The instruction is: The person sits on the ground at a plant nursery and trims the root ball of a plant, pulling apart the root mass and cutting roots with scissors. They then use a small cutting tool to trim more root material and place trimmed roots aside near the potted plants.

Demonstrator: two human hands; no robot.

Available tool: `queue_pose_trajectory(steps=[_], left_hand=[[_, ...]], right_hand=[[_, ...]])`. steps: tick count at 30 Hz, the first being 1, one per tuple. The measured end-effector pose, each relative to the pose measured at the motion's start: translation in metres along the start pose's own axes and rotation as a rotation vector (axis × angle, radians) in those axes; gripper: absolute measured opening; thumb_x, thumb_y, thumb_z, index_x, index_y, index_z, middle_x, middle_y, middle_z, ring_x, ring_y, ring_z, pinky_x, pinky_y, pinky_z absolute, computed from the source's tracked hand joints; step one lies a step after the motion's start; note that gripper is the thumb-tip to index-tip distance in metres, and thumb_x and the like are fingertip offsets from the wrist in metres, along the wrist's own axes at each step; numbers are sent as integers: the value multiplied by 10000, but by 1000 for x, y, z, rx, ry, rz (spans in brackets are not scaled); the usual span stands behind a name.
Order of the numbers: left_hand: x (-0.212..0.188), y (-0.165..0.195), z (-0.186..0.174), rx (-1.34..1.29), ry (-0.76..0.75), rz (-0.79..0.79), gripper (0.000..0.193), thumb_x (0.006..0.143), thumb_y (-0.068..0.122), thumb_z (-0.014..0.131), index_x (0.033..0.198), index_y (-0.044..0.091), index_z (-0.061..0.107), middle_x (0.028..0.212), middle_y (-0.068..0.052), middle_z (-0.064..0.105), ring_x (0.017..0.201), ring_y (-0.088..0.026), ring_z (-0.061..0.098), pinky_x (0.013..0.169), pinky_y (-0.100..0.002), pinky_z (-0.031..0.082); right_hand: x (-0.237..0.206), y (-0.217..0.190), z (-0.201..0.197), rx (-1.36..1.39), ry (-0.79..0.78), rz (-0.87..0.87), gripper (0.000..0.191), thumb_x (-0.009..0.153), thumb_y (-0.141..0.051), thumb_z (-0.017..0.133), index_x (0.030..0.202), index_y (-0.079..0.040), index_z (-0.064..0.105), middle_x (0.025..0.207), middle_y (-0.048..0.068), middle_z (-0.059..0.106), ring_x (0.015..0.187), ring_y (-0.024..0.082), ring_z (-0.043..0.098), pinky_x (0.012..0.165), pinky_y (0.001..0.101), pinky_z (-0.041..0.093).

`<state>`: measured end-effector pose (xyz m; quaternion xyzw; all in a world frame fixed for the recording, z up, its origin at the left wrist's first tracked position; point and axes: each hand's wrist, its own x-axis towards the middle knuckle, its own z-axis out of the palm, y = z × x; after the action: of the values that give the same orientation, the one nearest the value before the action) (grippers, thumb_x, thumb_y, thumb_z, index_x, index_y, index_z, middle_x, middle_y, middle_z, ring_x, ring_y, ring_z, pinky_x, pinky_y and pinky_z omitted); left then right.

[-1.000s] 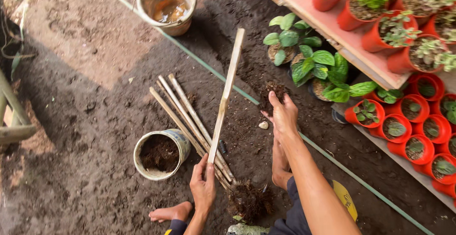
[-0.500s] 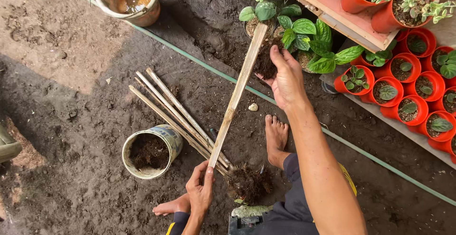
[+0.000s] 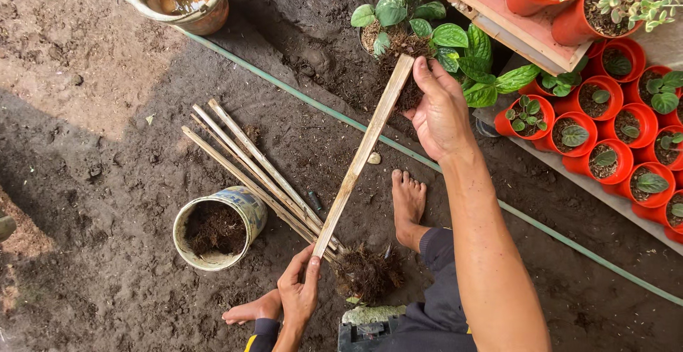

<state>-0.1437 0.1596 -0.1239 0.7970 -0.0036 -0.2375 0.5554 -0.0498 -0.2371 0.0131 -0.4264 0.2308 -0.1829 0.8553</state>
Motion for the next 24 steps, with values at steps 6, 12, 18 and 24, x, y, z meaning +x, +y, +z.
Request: queue_pose_trajectory(steps=[6, 12, 18, 24], left_hand=[[-3, -7, -3, -34, -27, -25, 343, 942, 144, 688, 1261, 22, 710, 785, 1, 699, 647, -60, 590, 532, -215, 476], [-4, -10, -5, 2, -34, -43, 344, 942, 160, 697, 1256, 22, 719, 765, 11, 676, 640, -51, 563, 520, -204, 443], [-5, -17, -4, 7, -29, -49, 339, 942, 169, 694, 1247, 24, 723, 753, 19, 661, 632, -46, 545, 512, -207, 426], [3, -13, 4, 5, -64, -88, 348, 954, 201, 694, 1261, 39, 728, 792, -35, 717, 687, -66, 617, 564, -222, 491]], right_hand=[[-2, -2, -1, -77, -25, 4, 297, 1074, -326, 582, 1245, -84, 599, 1154, 5, 650, 1077, 112, 607, 921, 369, 518], [-1, 0, 2, -124, -28, -66, 399, 968, -104, 731, 1328, -36, 572, 1153, 42, 674, 1020, 103, 647, 924, 290, 551], [-3, 3, 4, -196, 0, -57, 426, 955, -85, 732, 1348, -22, 579, 1145, 22, 688, 965, 66, 653, 828, 216, 543], [-2, 6, 6, -300, 62, -68, 379, 958, -85, 722, 1315, -16, 615, 1098, 29, 694, 903, 72, 638, 730, 240, 514]])
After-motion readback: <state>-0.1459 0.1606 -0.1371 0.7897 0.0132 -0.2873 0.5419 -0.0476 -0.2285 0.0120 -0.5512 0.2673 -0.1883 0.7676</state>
